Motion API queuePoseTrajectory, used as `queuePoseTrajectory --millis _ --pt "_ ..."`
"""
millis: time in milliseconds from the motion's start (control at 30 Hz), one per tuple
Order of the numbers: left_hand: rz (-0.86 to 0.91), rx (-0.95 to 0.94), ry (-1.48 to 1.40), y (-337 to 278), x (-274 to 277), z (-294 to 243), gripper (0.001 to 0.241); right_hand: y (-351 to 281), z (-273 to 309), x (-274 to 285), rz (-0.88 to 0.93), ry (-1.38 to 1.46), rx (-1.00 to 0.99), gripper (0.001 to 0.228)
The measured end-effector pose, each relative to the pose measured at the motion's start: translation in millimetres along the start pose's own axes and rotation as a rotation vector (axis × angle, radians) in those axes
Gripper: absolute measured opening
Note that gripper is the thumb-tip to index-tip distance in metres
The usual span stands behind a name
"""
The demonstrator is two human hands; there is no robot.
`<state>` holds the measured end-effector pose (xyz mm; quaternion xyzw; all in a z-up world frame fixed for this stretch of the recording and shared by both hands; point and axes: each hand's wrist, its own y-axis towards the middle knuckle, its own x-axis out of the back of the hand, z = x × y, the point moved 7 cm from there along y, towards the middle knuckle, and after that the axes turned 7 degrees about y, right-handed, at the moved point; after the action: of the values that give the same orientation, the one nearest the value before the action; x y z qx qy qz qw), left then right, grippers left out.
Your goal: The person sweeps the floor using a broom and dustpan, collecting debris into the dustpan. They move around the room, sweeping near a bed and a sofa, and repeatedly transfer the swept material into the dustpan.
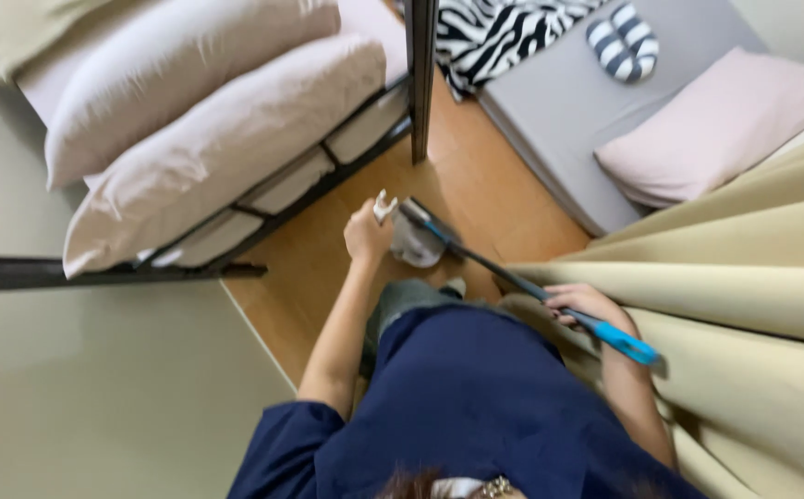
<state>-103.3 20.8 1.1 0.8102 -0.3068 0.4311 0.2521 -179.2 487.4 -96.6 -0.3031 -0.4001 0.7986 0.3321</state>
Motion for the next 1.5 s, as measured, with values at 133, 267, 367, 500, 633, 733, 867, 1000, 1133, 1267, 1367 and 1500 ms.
queuePoseTrajectory --millis 133,267,367,500,633,733,867,1000,1133,1267,1367,1500 --pt "0.016 0.018 0.018 -3.0 4.0 -1.7 0.031 -24.9 21.1 9.4 -0.015 0.188 -0.028 0.04" --pt "0.059 0.048 0.017 -9.3 4.8 -2.9 0.033 -19.2 29.9 18.9 -0.164 0.112 0.078 0.033" --pt "0.055 0.037 0.003 -9.7 8.7 -7.3 0.03 13.0 25.6 15.0 -0.212 0.03 0.147 0.025" --pt "0.035 0.026 0.007 -9.2 5.9 -7.2 0.03 77.4 -6.2 31.1 -0.303 0.009 0.204 0.022" --pt "0.035 0.038 0.013 -6.6 4.4 -5.5 0.029 95.7 -18.6 12.0 -0.359 -0.033 0.142 0.019" --pt "0.038 0.044 0.024 -6.6 3.9 -1.6 0.028 80.5 -8.9 -27.9 -0.274 -0.208 0.064 0.017" --pt "0.035 0.047 0.039 -6.1 6.8 -4.7 0.028 93.5 -25.4 -37.4 -0.029 -0.121 0.016 0.019" --pt "0.019 0.044 0.028 -6.6 9.0 -3.9 0.027 33.6 2.4 -14.1 0.083 0.287 0.01 0.031" --pt "0.017 0.045 0.001 -8.7 12.7 -0.3 0.026 -47.6 38.4 -5.7 -0.066 0.221 0.062 0.038" --pt "0.031 0.047 -0.003 -6.9 10.0 1.3 0.027 -63.8 58.5 -3.7 -0.116 0.02 0.148 0.033" --pt "0.043 0.05 -0.001 -7.8 10.2 -3.5 0.031 -49.3 65.9 -14.4 -0.216 -0.148 0.176 0.026" --pt "0.027 0.042 0.0 -7.6 12.3 -7.9 0.032 27.8 37.2 -24.1 -0.219 -0.275 0.098 0.023"
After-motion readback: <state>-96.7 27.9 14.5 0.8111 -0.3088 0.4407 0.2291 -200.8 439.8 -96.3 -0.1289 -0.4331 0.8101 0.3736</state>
